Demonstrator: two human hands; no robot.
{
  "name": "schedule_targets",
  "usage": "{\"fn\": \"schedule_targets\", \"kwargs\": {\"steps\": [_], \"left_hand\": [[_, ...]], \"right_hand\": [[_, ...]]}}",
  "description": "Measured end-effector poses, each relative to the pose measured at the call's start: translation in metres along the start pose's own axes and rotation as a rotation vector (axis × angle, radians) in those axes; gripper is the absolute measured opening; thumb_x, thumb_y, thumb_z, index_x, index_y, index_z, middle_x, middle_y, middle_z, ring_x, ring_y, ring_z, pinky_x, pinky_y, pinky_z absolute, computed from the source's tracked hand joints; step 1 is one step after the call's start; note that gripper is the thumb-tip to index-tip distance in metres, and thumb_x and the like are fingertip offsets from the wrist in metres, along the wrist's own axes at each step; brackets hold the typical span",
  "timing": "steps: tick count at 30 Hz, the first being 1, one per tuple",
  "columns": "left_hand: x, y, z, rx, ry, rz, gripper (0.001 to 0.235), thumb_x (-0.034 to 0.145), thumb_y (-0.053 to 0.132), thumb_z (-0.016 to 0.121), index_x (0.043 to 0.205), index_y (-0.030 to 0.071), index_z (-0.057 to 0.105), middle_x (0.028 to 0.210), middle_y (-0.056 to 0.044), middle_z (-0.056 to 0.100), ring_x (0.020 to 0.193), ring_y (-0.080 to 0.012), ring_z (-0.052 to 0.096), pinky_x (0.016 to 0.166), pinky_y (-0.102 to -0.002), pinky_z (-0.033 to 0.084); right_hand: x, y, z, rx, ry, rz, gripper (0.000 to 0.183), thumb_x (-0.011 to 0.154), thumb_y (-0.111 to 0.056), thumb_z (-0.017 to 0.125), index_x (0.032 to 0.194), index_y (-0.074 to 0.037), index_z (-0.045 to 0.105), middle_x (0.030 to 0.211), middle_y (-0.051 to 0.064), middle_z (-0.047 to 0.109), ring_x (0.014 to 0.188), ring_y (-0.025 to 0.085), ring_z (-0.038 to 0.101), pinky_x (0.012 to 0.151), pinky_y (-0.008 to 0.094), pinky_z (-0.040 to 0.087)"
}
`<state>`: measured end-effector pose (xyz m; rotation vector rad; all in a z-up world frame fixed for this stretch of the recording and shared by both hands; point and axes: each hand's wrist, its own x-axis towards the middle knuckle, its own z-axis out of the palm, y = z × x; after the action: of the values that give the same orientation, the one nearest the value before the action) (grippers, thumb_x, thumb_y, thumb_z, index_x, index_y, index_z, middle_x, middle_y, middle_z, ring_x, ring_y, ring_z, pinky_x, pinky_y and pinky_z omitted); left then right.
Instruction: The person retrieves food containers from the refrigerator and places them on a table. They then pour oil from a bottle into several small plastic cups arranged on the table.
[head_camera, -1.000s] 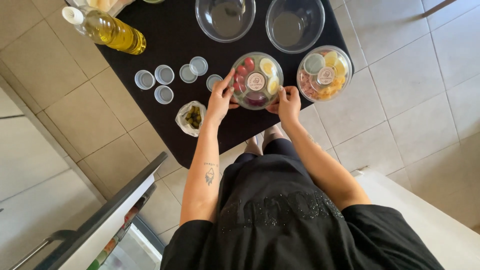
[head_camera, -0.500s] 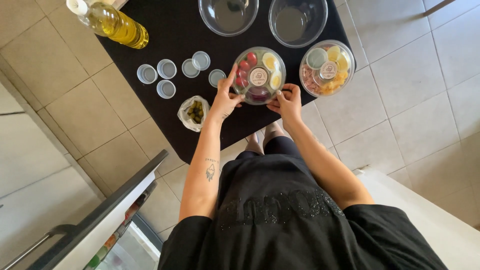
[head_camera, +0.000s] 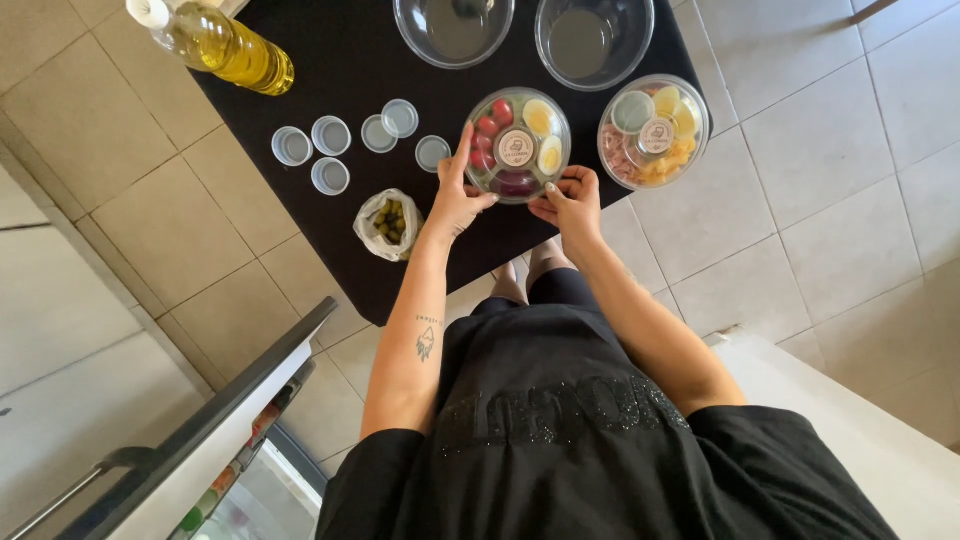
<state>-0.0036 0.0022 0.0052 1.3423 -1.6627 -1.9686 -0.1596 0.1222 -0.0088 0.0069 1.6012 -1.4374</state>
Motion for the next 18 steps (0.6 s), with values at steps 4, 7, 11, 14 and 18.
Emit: {"fn": "schedule_targets", "kwargs": {"steps": [4, 7, 11, 14, 18], "left_hand": [[0.0, 0.004, 0.002, 0.027, 0.024, -0.008, 0.096, 0.078, -0.004, 0.069, 0.146, 0.041, 0.018, 0.126, -0.015, 0.034, 0.092, -0.0256, 0.067, 0.077, -0.033, 0.061], [-0.003, 0.004, 0.007, -0.007, 0.041, -0.005, 0.102, 0.074, -0.006, 0.072, 0.146, 0.041, 0.016, 0.127, -0.018, 0.032, 0.095, -0.0319, 0.066, 0.079, -0.036, 0.061], [-0.005, 0.007, 0.014, -0.082, 0.095, -0.015, 0.108, 0.069, -0.007, 0.077, 0.146, 0.039, 0.016, 0.125, -0.021, 0.03, 0.1, -0.0393, 0.062, 0.08, -0.039, 0.061], [-0.003, 0.004, 0.015, -0.102, 0.08, -0.016, 0.109, 0.069, -0.008, 0.076, 0.147, 0.038, 0.015, 0.125, -0.021, 0.029, 0.101, -0.038, 0.062, 0.081, -0.038, 0.061], [0.001, 0.004, 0.017, -0.103, 0.111, -0.017, 0.112, 0.067, -0.009, 0.077, 0.146, 0.041, 0.016, 0.123, -0.019, 0.03, 0.1, -0.0359, 0.062, 0.081, -0.037, 0.061]], "right_hand": [[0.003, 0.006, 0.0, 0.005, 0.021, -0.031, 0.033, 0.091, 0.0, 0.052, 0.118, -0.007, 0.034, 0.09, 0.009, 0.051, 0.066, 0.032, 0.068, 0.066, 0.047, 0.064], [0.003, 0.015, 0.0, 0.015, 0.03, -0.046, 0.036, 0.091, 0.001, 0.052, 0.12, -0.007, 0.032, 0.092, 0.009, 0.05, 0.067, 0.029, 0.067, 0.068, 0.046, 0.063], [0.003, 0.026, 0.004, 0.049, 0.057, -0.076, 0.042, 0.088, 0.005, 0.054, 0.121, -0.009, 0.031, 0.091, 0.012, 0.049, 0.066, 0.03, 0.067, 0.066, 0.048, 0.063], [0.004, 0.022, 0.003, 0.061, 0.049, -0.077, 0.044, 0.088, 0.006, 0.054, 0.122, -0.01, 0.031, 0.09, 0.012, 0.048, 0.065, 0.029, 0.066, 0.065, 0.047, 0.063], [0.007, 0.02, 0.01, 0.028, 0.064, -0.1, 0.04, 0.09, -0.002, 0.054, 0.124, -0.013, 0.035, 0.093, 0.01, 0.049, 0.07, 0.02, 0.06, 0.067, 0.038, 0.063]]}}
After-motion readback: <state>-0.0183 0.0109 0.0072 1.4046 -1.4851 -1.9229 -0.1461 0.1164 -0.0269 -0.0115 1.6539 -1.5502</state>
